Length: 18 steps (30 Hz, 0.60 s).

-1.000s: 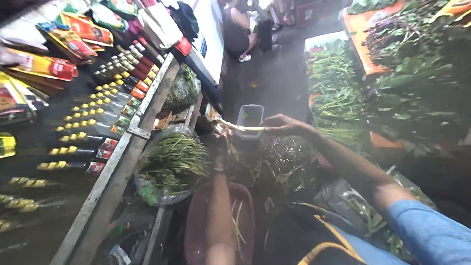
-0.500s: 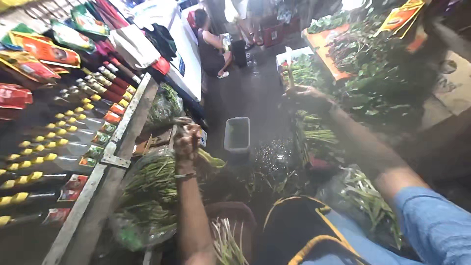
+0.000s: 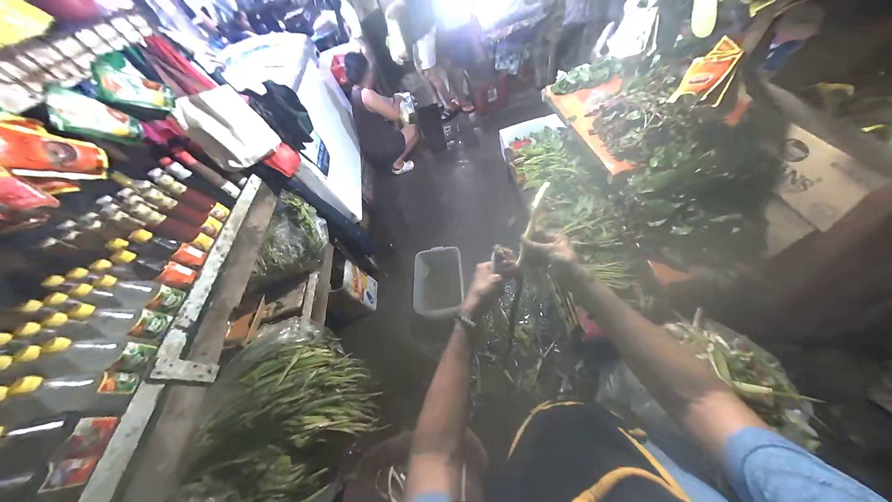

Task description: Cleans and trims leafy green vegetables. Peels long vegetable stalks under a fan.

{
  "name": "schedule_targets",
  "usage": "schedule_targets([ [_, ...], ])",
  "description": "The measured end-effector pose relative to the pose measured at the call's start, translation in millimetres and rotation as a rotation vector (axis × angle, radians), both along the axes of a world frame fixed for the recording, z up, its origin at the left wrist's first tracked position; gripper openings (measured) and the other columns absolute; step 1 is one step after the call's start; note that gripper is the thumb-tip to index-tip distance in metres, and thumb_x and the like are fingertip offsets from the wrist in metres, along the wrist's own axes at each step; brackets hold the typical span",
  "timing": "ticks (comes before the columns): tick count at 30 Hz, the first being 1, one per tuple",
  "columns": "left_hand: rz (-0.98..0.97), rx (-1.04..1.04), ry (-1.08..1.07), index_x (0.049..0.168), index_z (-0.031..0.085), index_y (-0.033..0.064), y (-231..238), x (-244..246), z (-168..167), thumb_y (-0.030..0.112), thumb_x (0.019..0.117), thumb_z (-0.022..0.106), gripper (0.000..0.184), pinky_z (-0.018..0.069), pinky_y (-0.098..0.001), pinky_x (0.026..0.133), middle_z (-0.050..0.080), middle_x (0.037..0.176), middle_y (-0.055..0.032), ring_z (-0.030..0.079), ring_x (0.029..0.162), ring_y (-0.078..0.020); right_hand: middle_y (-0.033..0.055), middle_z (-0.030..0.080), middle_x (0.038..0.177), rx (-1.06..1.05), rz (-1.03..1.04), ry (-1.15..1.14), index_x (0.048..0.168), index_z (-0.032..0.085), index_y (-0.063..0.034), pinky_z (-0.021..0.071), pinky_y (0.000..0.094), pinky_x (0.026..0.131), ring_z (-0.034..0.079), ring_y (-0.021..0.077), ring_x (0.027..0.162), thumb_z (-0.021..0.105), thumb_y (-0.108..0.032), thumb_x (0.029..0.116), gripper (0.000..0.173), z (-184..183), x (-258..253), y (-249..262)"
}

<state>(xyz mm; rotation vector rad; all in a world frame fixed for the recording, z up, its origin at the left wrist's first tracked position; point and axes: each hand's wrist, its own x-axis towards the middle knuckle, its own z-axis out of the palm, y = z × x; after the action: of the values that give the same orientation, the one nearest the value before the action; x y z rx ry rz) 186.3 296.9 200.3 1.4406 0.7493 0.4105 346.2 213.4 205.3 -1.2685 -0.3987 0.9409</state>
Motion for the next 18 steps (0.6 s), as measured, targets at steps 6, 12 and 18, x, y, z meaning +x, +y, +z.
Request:
schedule_targets([
  [6,-0.055,-0.046,-0.076,0.094,0.062,0.0006,-9,4,-3,-0.003,0.0901,0.067,0.007,0.0433,-0.019,0.046,0.061,0.068,0.0019,0.05,0.05,-0.0023,0.01,0.071,0.096,0.111,-0.064,-0.092,0.119,0.064,0.0052,0.0599,0.0307,0.076,0.069,0.0128,0.08,0.065,-0.001,0.0974,0.022,-4,-27,-8],
  [12,-0.054,0.104,-0.01,0.094,0.065,0.0009,-5,-16,-4,0.007,0.093,0.067,0.006,0.0537,-0.0239,0.063,0.065,0.072,0.0024,0.061,0.063,-0.0042,0.0026,0.063,0.078,-0.076,0.229,-0.385,0.098,0.065,0.0027,0.053,0.0254,0.064,0.058,0.0062,0.063,0.062,-0.016,0.1017,0.019,-23,-39,-17],
  [18,-0.04,-0.012,0.023,0.103,0.063,-0.002,8,-66,-10,0.002,0.0939,0.063,0.01,0.0555,-0.0251,0.064,0.066,0.077,0.0003,0.063,0.065,-0.0065,-0.0011,0.054,0.071,-0.242,0.193,-0.276,0.104,0.067,0.0015,0.0424,0.0208,0.054,0.045,0.0031,0.056,0.057,-0.015,0.1053,0.02,5,-17,-21],
])
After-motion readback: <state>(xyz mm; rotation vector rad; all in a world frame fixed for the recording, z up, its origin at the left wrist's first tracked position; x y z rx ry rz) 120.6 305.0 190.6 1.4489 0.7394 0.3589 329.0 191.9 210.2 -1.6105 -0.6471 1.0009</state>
